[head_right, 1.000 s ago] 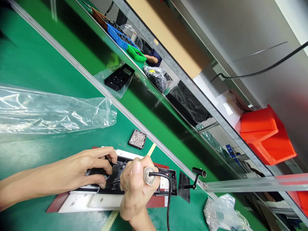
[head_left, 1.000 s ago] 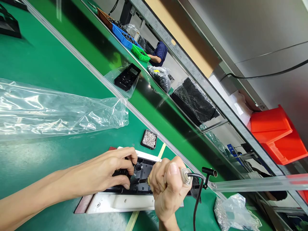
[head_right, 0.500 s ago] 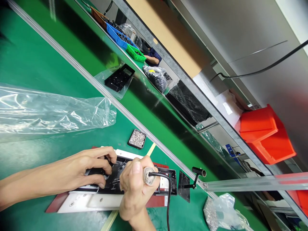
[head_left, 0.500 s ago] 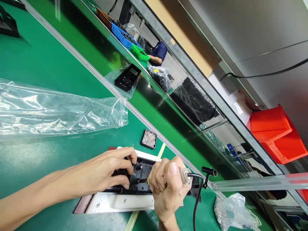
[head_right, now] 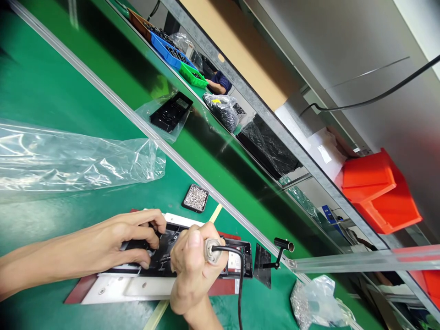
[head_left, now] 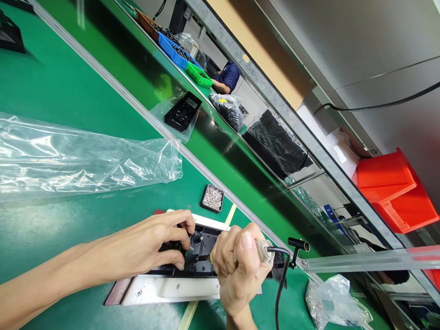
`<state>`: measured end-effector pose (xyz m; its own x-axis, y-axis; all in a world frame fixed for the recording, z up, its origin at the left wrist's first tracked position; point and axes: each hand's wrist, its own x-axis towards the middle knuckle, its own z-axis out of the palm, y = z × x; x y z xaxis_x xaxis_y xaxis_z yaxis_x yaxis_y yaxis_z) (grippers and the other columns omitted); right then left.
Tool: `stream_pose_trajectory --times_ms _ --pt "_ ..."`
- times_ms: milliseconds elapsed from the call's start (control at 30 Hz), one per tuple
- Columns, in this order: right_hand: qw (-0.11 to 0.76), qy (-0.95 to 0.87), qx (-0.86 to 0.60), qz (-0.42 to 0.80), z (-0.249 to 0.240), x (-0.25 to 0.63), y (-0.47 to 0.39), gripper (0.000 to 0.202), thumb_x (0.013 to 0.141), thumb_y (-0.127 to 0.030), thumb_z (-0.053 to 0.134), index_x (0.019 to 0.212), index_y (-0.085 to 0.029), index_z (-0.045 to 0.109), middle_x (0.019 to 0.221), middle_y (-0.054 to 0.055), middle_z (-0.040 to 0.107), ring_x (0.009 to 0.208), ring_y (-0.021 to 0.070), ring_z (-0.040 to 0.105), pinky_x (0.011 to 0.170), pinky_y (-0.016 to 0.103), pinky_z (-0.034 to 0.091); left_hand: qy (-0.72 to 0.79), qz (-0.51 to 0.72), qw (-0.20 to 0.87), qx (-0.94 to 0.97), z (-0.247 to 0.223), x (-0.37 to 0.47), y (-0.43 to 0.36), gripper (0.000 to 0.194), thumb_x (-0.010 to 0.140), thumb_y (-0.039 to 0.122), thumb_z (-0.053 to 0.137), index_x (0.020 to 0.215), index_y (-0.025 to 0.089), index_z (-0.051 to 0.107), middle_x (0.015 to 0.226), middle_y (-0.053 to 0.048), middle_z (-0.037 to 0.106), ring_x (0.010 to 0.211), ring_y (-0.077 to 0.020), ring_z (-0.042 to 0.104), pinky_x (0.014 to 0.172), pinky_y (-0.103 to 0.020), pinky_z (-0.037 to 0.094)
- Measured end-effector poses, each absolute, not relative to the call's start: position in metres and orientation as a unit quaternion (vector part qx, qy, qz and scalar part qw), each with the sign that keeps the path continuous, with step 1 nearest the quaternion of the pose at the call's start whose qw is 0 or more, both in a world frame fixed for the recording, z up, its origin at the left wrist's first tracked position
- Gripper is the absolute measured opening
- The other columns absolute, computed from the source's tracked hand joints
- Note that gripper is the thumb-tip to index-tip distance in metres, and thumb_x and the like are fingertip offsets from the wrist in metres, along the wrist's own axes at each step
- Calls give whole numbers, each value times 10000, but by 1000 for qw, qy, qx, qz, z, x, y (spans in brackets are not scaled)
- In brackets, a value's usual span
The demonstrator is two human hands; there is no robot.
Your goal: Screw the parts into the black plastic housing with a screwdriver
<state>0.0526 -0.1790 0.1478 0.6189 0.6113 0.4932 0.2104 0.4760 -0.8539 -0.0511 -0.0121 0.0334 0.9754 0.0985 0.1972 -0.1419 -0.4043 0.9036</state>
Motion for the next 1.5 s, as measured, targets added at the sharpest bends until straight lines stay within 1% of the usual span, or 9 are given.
stream_pose_trajectory --times_ms 133,300,433,667,900,1067,1167,1367,1500 --pt "752 -416 -494 134 148 52 -178 585 1281 -345 649 791 -253 343 615 -107 293 462 70 199 422 148 271 -18 115 542 832 33 -52 -13 156 1130 352 870 978 337 900 1327 12 732 1156 -231 732 1065 -329 521" --pt "749 -419 -495 133 148 54 -179 586 1280 -352 652 787 -247 352 612 -106 287 463 67 202 434 154 281 -11 108 546 831 30 -52 -12 172 1145 369 860 978 334 885 1356 20 730 1179 -230 732 1071 -332 508" --pt "752 -412 -496 137 148 55 -179 583 1271 -347 659 783 -247 354 608 -106 289 460 68 201 433 159 281 -14 115 547 829 30 -51 -11 160 1128 356 875 969 330 876 1341 22 729 1171 -229 729 1072 -332 496" --pt "758 -410 -485 147 147 53 -179 590 1278 -353 672 795 -251 350 615 -108 292 469 67 203 431 151 271 1 104 539 836 44 -56 -11 164 1148 350 898 984 335 901 1348 12 747 1189 -236 747 1088 -324 523" --pt "760 -410 -483 145 147 55 -180 580 1275 -356 671 800 -250 356 616 -107 303 465 63 202 431 147 272 2 108 535 838 43 -55 -11 155 1142 336 915 987 332 901 1349 6 743 1196 -238 749 1086 -329 527" --pt "760 -413 -481 143 146 54 -181 588 1285 -363 667 800 -250 355 619 -107 306 465 60 204 432 144 275 9 86 540 837 48 -56 -10 141 1134 335 910 994 351 898 1360 29 739 1212 -222 745 1091 -320 505" --pt "760 -412 -481 145 146 54 -180 592 1282 -363 673 800 -249 350 619 -109 305 465 58 202 434 144 276 7 91 542 835 45 -56 -10 139 1136 347 907 997 351 902 1359 25 739 1209 -226 745 1100 -321 507" --pt "758 -412 -484 147 147 54 -180 590 1270 -366 673 795 -247 345 612 -107 298 461 63 202 433 148 277 -6 118 541 833 28 -50 -12 143 1130 387 897 989 367 909 1339 26 732 1177 -226 743 1056 -312 518" --pt "758 -409 -485 149 146 54 -181 580 1277 -349 666 802 -249 349 616 -109 300 466 61 196 437 141 278 3 100 540 835 36 -53 -11 140 1128 374 892 989 371 911 1344 26 736 1192 -230 742 1088 -310 515"
